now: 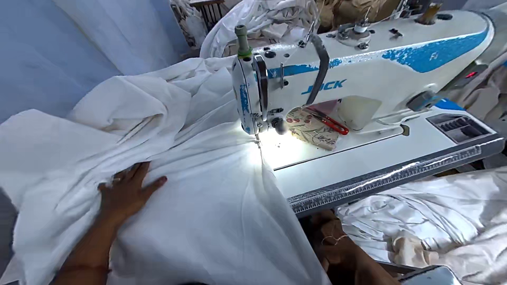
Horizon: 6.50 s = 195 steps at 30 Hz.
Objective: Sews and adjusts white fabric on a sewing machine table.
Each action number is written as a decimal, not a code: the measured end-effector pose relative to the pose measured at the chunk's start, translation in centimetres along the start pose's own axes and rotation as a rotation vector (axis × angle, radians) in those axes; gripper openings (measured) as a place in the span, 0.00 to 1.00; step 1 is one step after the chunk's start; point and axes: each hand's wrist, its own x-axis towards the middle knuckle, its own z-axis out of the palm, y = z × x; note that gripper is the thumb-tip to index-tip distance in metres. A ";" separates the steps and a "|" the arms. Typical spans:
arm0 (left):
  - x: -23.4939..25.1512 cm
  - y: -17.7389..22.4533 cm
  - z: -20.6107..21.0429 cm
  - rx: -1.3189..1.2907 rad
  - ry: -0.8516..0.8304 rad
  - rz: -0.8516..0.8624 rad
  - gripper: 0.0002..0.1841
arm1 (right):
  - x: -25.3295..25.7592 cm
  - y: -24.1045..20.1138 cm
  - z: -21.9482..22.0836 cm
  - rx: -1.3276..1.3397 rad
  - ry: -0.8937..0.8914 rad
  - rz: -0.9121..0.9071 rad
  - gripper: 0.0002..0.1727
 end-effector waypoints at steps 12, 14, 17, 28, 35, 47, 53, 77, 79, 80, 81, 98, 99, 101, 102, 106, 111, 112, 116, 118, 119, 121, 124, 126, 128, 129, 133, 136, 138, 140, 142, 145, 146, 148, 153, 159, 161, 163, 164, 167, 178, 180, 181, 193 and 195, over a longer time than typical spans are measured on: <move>-16.7 26.3 0.4 -0.747 -0.707 0.687 0.15 | 2.0 -0.6 -0.1 -0.630 -0.098 -0.389 0.09; -17.7 26.4 1.5 -0.672 -0.616 0.798 0.17 | 4.1 2.3 0.1 -0.736 0.263 -0.352 0.12; -17.3 26.4 2.0 -0.646 -0.418 0.992 0.17 | 6.7 5.1 0.9 -0.848 0.481 -0.285 0.14; -13.9 22.3 8.5 -0.098 0.398 0.775 0.32 | 8.3 7.5 1.7 -0.779 0.508 -0.494 0.12; -12.1 23.7 6.1 -0.083 0.195 0.718 0.29 | 9.5 7.3 0.8 -0.821 0.482 -0.470 0.14; -6.3 22.7 5.1 -0.098 -0.010 0.749 0.33 | 9.6 5.1 0.0 -0.950 0.291 -0.348 0.22; -9.2 25.0 4.8 0.035 0.108 0.578 0.27 | 11.2 6.3 -1.0 -1.066 0.404 -0.569 0.11; -12.3 27.9 5.5 0.058 0.142 0.631 0.46 | 8.7 8.1 -5.3 -0.471 0.642 -0.623 0.07; -12.3 27.3 6.0 0.027 0.178 0.653 0.42 | 8.6 8.1 -4.4 -0.556 0.689 -0.646 0.06; -12.5 26.9 6.5 -0.020 0.221 0.666 0.37 | 8.6 8.1 -3.8 -0.599 0.704 -0.663 0.06; -12.7 26.3 7.1 -0.079 0.275 0.678 0.31 | 8.6 8.3 -3.2 -0.641 0.707 -0.671 0.07; -14.1 23.1 7.9 -0.169 0.312 0.764 0.25 | 8.5 8.9 -1.1 -0.945 0.538 -0.646 0.10; -14.2 23.0 7.7 -0.167 0.296 0.761 0.25 | 8.5 8.9 -1.1 -0.945 0.533 -0.647 0.10; -14.1 22.8 7.0 -0.165 0.243 0.756 0.30 | 8.5 8.8 -1.0 -0.952 0.516 -0.626 0.11; -13.9 22.6 6.6 -0.161 0.214 0.756 0.33 | 8.6 8.6 -0.9 -0.961 0.506 -0.609 0.11; -11.5 21.6 5.1 -0.162 0.093 0.762 0.44 | 9.8 7.9 -0.9 -1.060 0.441 -0.571 0.14; -6.5 20.3 3.8 -0.214 -0.110 0.786 0.49 | 13.2 7.0 -1.9 -1.184 0.391 -0.603 0.16; -5.4 20.1 3.6 -0.221 -0.127 0.796 0.49 | 13.9 6.9 -2.1 -1.197 0.380 -0.604 0.16; -1.6 19.4 3.7 -0.264 -0.160 0.841 0.50 | 16.8 6.4 -3.2 -1.224 0.334 -0.594 0.14; 0.1 19.3 3.5 -0.273 -0.181 0.842 0.50 | 18.1 6.2 -3.8 -1.224 0.312 -0.591 0.13; 0.9 19.3 3.3 -0.273 -0.190 0.841 0.50 | 18.7 6.1 -4.1 -1.226 0.302 -0.590 0.13; 2.4 19.4 3.2 -0.278 -0.204 0.839 0.50 | 19.7 5.9 -4.6 -1.231 0.285 -0.573 0.13; 3.7 19.6 2.8 -0.322 -0.199 0.830 0.46 | 21.1 5.4 -4.9 -1.237 0.299 -0.528 0.13; 4.2 19.9 2.4 -0.342 -0.207 0.812 0.45 | 21.3 5.4 -4.8 -1.233 0.324 -0.487 0.14; 4.7 20.0 2.3 -0.342 -0.203 0.800 0.45 | 21.4 5.5 -4.8 -1.228 0.333 -0.476 0.14; 4.9 19.9 2.4 -0.347 -0.200 0.800 0.45 | 21.4 5.5 -4.8 -1.223 0.331 -0.477 0.14; 5.4 19.9 3.1 -0.326 -0.186 0.811 0.48 | 20.3 5.2 -4.9 -1.185 0.302 -0.472 0.19; 5.6 19.8 3.4 -0.303 -0.185 0.814 0.49 | 19.3 3.9 -6.8 -1.106 0.332 -0.355 0.16; 5.7 19.8 3.5 -0.308 -0.175 0.816 0.50 | 16.2 2.6 -10.2 -1.079 0.594 -0.233 0.20; 5.7 19.8 3.5 -0.310 -0.172 0.823 0.50 | 12.1 2.1 -15.0 -1.106 0.884 -0.097 0.23; 5.7 19.6 3.7 -0.307 -0.156 0.840 0.49 | 9.6 4.3 -19.2 -1.130 1.014 -0.055 0.18; 5.2 19.9 3.7 -0.227 -0.117 0.805 0.47 | 8.4 6.9 -20.7 -1.204 0.975 -0.076 0.14; 4.1 20.4 3.5 -0.145 -0.076 0.733 0.45 | 8.3 6.9 -20.8 -1.210 0.959 -0.084 0.15; 0.9 22.0 2.9 0.003 0.014 0.528 0.43 | 8.4 6.1 -20.1 -1.206 0.961 -0.098 0.17; 0.9 23.1 1.8 0.022 -0.169 0.202 0.54 | 15.0 4.6 -13.5 -1.138 0.504 -0.489 0.13; 5.3 21.5 0.1 -0.184 -0.206 0.439 0.35 | 22.2 4.7 -9.8 -1.183 0.022 -0.605 0.23; 3.3 22.5 1.3 -0.231 -0.050 0.406 0.26 | 20.7 5.4 -8.0 -1.225 0.138 -0.612 0.19; 0.0 24.6 2.3 -0.272 -0.001 0.388 0.24 | 19.4 6.5 -5.8 -1.269 0.273 -0.599 0.18; -1.4 25.5 2.8 -0.260 -0.017 0.375 0.25 | 19.0 6.9 -5.1 -1.274 0.316 -0.584 0.19; -3.1 26.9 3.7 -0.133 -0.050 0.329 0.31 | 17.7 6.9 -5.8 -1.181 0.356 -0.506 0.18; -2.3 29.6 2.3 0.061 -0.136 0.210 0.47 | 8.5 7.7 -23.1 -1.306 1.015 -0.384 0.22; -2.3 30.4 2.4 0.073 -0.111 0.196 0.48 | 8.4 8.0 -23.0 -1.307 1.024 -0.385 0.22; -2.4 30.7 2.4 0.072 -0.099 0.189 0.48 | 8.4 7.9 -22.8 -1.301 1.033 -0.371 0.20; -2.1 31.3 2.5 0.055 -0.114 0.160 0.48 | 8.1 7.7 -22.4 -1.284 0.980 -0.295 0.20; -2.4 31.2 2.5 0.066 -0.111 0.176 0.47 | 8.1 7.7 -22.6 -1.312 1.003 -0.345 0.21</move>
